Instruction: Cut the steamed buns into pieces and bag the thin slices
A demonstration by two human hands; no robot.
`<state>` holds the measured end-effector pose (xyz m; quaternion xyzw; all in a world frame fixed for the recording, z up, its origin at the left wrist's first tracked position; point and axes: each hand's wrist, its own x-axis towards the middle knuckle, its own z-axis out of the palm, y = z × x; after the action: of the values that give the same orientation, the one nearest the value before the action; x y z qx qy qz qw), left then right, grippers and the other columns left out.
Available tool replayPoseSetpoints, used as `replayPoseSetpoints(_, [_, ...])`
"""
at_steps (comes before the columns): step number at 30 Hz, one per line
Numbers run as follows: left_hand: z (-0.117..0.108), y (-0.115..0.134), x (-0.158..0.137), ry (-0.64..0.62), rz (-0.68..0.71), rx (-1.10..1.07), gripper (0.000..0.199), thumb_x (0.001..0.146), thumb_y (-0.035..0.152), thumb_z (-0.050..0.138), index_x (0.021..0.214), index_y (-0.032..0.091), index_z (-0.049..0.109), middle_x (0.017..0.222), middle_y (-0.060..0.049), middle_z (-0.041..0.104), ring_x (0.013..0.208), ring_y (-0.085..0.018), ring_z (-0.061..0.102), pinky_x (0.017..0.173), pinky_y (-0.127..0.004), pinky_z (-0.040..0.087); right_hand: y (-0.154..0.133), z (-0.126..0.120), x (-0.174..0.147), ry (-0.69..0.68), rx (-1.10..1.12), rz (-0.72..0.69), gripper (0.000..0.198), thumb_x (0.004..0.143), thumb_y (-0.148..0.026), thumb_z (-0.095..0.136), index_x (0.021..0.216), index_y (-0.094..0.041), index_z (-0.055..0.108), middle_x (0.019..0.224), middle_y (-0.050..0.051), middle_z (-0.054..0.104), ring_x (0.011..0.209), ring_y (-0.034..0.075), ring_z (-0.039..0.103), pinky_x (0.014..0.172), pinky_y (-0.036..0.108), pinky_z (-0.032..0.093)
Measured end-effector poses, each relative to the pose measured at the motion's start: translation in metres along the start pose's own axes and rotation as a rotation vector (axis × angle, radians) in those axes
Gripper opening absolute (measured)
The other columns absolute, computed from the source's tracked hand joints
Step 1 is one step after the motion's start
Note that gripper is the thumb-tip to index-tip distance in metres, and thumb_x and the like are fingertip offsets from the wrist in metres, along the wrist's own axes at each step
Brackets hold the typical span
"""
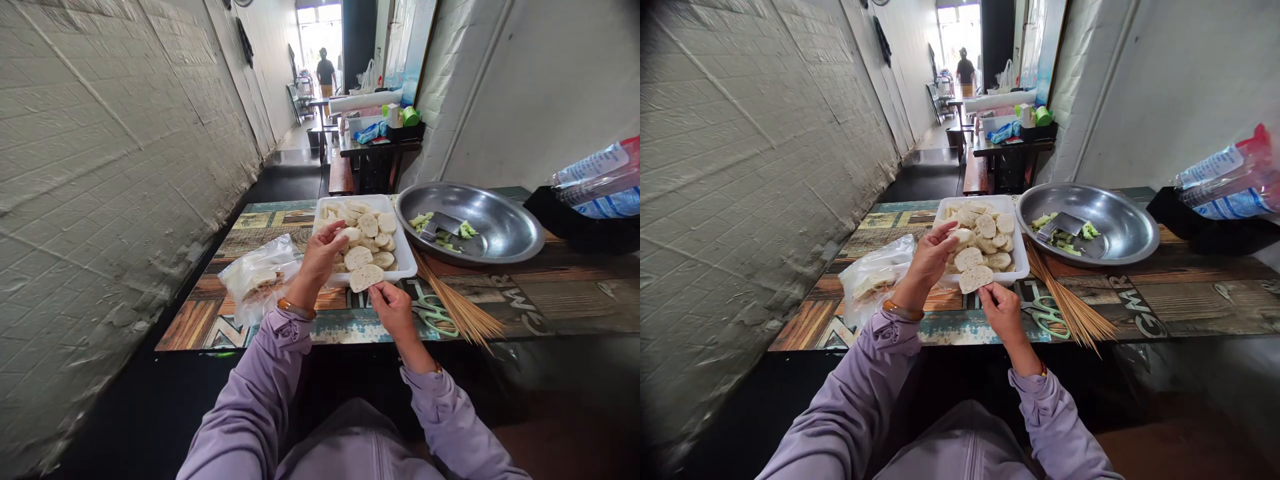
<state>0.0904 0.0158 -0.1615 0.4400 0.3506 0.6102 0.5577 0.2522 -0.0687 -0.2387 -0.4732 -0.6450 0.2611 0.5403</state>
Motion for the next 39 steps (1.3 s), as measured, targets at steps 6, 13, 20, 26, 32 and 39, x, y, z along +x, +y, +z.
replayPoseSetpoints(6, [0.0005, 0.0023, -0.0012, 0.03, 0.043, 0.023, 0.052, 0.06, 0.027, 0.086, 0.109, 0.018, 0.072, 0.092, -0.003, 0.074, 0.087, -0.015, 0.069, 0.083, -0.028, 0.051, 0.001, 0.0007, -0.0005, 0.006, 0.002, 0.003, 0.034, 0.093, -0.041, 0.052, 0.068, -0.02, 0.06, 0.049, -0.006, 0.046, 0.045, 0.011, 0.042, 0.049, 0.024, 0.036])
replayPoseSetpoints(13, [0.0004, 0.0034, -0.0016, 0.015, 0.031, 0.009, 0.051, 0.062, 0.027, 0.085, 0.11, 0.018, 0.071, 0.09, -0.003, 0.073, 0.085, -0.014, 0.068, 0.081, -0.027, 0.05, 0.0024, 0.0007, -0.0007, 0.009, -0.016, -0.01, 0.034, 0.094, -0.04, 0.052, 0.067, -0.02, 0.059, 0.049, -0.006, 0.046, 0.046, 0.01, 0.042, 0.049, 0.024, 0.035])
replayPoseSetpoints(20, [0.0018, 0.001, -0.0037, -0.021, 0.044, 0.039, 0.051, 0.063, 0.028, 0.085, 0.11, 0.017, 0.072, 0.09, -0.002, 0.072, 0.081, -0.012, 0.065, 0.076, -0.024, 0.048, 0.0029, 0.0002, -0.0003, 0.028, -0.06, -0.068, 0.033, 0.094, -0.037, 0.052, 0.068, -0.019, 0.062, 0.05, -0.006, 0.047, 0.046, 0.01, 0.042, 0.049, 0.023, 0.035])
replayPoseSetpoints(26, [0.0024, -0.001, -0.0043, -0.051, 0.072, 0.086, 0.048, 0.063, 0.024, 0.084, 0.109, 0.017, 0.073, 0.09, -0.002, 0.071, 0.08, -0.011, 0.062, 0.075, -0.023, 0.048, 0.004, 0.001, -0.0011, 0.042, -0.074, -0.092, 0.033, 0.094, -0.036, 0.053, 0.067, -0.019, 0.061, 0.05, -0.006, 0.046, 0.045, 0.009, 0.04, 0.048, 0.023, 0.034])
replayPoseSetpoints(32, [0.0034, -0.0022, -0.0052, -0.068, 0.099, 0.152, 0.043, 0.067, 0.021, 0.08, 0.11, 0.017, 0.073, 0.084, 0.0, 0.067, 0.077, -0.01, 0.06, 0.071, -0.021, 0.046, 0.0042, 0.0027, -0.0011, 0.071, -0.103, -0.112, 0.033, 0.094, -0.035, 0.054, 0.066, -0.019, 0.061, 0.049, -0.006, 0.046, 0.045, 0.009, 0.04, 0.048, 0.023, 0.033])
replayPoseSetpoints(39, [0.0038, -0.0015, -0.0058, -0.09, 0.044, 0.155, 0.041, 0.065, 0.024, 0.081, 0.104, 0.015, 0.073, 0.092, -0.004, 0.072, 0.083, -0.014, 0.063, 0.076, -0.024, 0.048, 0.0044, 0.004, -0.0012, 0.052, -0.051, -0.061, 0.034, 0.094, -0.038, 0.054, 0.066, -0.019, 0.061, 0.046, -0.006, 0.049, 0.043, 0.01, 0.044, 0.048, 0.024, 0.035])
